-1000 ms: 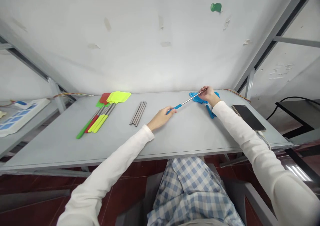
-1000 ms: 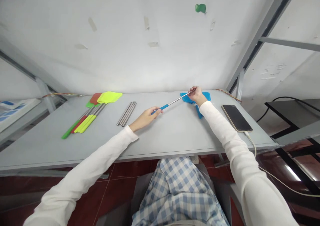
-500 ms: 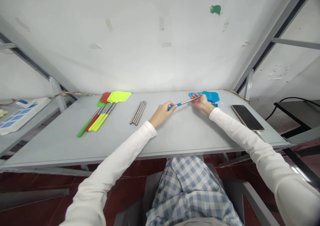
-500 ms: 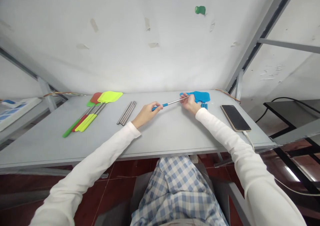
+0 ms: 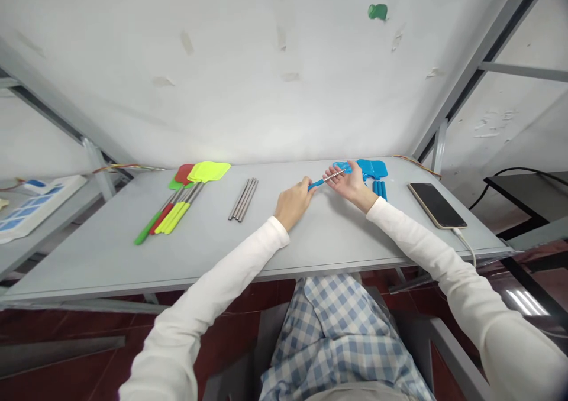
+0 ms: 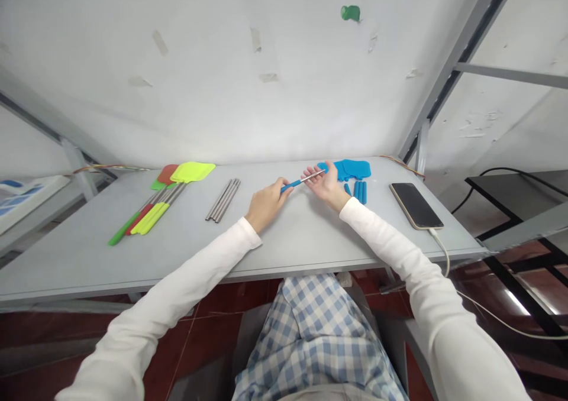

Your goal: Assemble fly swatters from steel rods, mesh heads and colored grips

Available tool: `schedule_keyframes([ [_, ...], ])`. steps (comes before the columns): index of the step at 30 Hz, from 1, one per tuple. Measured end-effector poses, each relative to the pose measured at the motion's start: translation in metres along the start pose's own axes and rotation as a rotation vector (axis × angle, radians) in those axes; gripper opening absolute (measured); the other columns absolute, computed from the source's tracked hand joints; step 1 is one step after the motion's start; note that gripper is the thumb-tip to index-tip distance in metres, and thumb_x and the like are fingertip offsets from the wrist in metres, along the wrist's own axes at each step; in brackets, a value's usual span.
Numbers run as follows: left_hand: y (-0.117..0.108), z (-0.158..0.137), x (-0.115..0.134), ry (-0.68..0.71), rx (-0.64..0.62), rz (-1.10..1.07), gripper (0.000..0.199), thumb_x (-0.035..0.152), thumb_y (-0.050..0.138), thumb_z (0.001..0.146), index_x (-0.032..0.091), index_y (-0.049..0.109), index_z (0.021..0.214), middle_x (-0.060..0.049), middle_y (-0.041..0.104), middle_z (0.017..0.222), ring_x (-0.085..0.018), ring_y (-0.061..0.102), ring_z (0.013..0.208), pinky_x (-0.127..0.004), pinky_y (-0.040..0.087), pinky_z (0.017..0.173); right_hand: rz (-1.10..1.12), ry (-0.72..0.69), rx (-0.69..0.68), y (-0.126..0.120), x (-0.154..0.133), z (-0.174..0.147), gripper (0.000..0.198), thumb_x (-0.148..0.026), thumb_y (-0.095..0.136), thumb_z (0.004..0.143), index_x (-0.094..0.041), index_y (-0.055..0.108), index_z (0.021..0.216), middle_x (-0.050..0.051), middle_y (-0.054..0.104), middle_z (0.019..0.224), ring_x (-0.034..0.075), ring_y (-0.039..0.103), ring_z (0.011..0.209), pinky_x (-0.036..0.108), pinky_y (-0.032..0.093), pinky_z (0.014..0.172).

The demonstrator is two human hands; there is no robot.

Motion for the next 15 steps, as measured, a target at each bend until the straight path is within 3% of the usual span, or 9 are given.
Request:
schedule_keyframes([
  [3, 0.019, -0.002, -0.002, 0.015, -0.023, -0.062, 0.013, 0.034, 0.056, 0.091, 0.022, 0.051, 0.092, -0.005, 0.056, 0.079, -0.021, 0.059, 0.08, -0.023, 0.025, 0.063, 0.035, 0.009, 0.026, 0.011, 0.0, -0.009, 0.028, -0.034, 0.037, 0.092, -0.024, 0.033, 0.066, -0.004, 0.043, 0.052, 0.012, 0.046, 0.048, 0.027, 0.049, 0.055],
  [6, 0.034, -0.005, -0.001, -0.014, -0.07, -0.198, 0.016, 0.033, 0.058, 0.09, 0.022, 0.046, 0.088, 0.001, 0.043, 0.064, -0.02, 0.057, 0.073, -0.022, 0.025, 0.062, -0.025, -0.06, -0.026, 0.023, -0.006, -0.014, 0.037, -0.027, 0.037, 0.09, -0.023, 0.014, 0.063, -0.008, 0.016, 0.042, 0.009, 0.016, 0.037, 0.023, 0.029, 0.038],
  [9, 0.041, -0.008, 0.003, -0.075, -0.176, -0.363, 0.022, 0.034, 0.062, 0.087, 0.023, 0.043, 0.081, 0.005, 0.035, 0.056, -0.016, 0.049, 0.058, -0.023, 0.025, 0.058, -0.07, -0.087, -0.058, 0.026, -0.007, -0.015, 0.04, -0.02, 0.038, 0.088, -0.022, 0.005, 0.066, -0.008, 0.007, 0.04, 0.009, 0.006, 0.037, 0.024, 0.014, 0.034],
  [12, 0.054, -0.021, 0.004, -0.256, -0.51, -0.679, 0.027, 0.04, 0.053, 0.092, 0.022, 0.042, 0.075, 0.007, 0.031, 0.052, -0.01, 0.03, 0.042, -0.022, 0.021, 0.047, -0.061, -0.002, -0.063, 0.019, -0.007, -0.01, 0.039, -0.014, 0.034, 0.088, -0.022, 0.004, 0.066, -0.008, 0.007, 0.039, 0.009, 0.006, 0.037, 0.023, 0.012, 0.034],
  [15, 0.058, -0.051, 0.005, -0.512, -0.88, -1.135, 0.031, 0.042, 0.039, 0.097, 0.021, 0.04, 0.073, 0.01, 0.019, 0.05, -0.006, 0.011, 0.035, -0.019, 0.011, 0.036, -0.047, -0.035, -0.087, 0.012, -0.033, -0.001, 0.039, -0.013, 0.032, 0.09, -0.022, 0.004, 0.065, -0.008, 0.009, 0.039, 0.009, 0.008, 0.037, 0.021, 0.015, 0.035],
])
Point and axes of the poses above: each hand's wrist, its own z-axis towards the middle knuckle, its own y-axis out of the palm, x = y × z, the point moved 8 cm from there along z, towards the middle knuckle
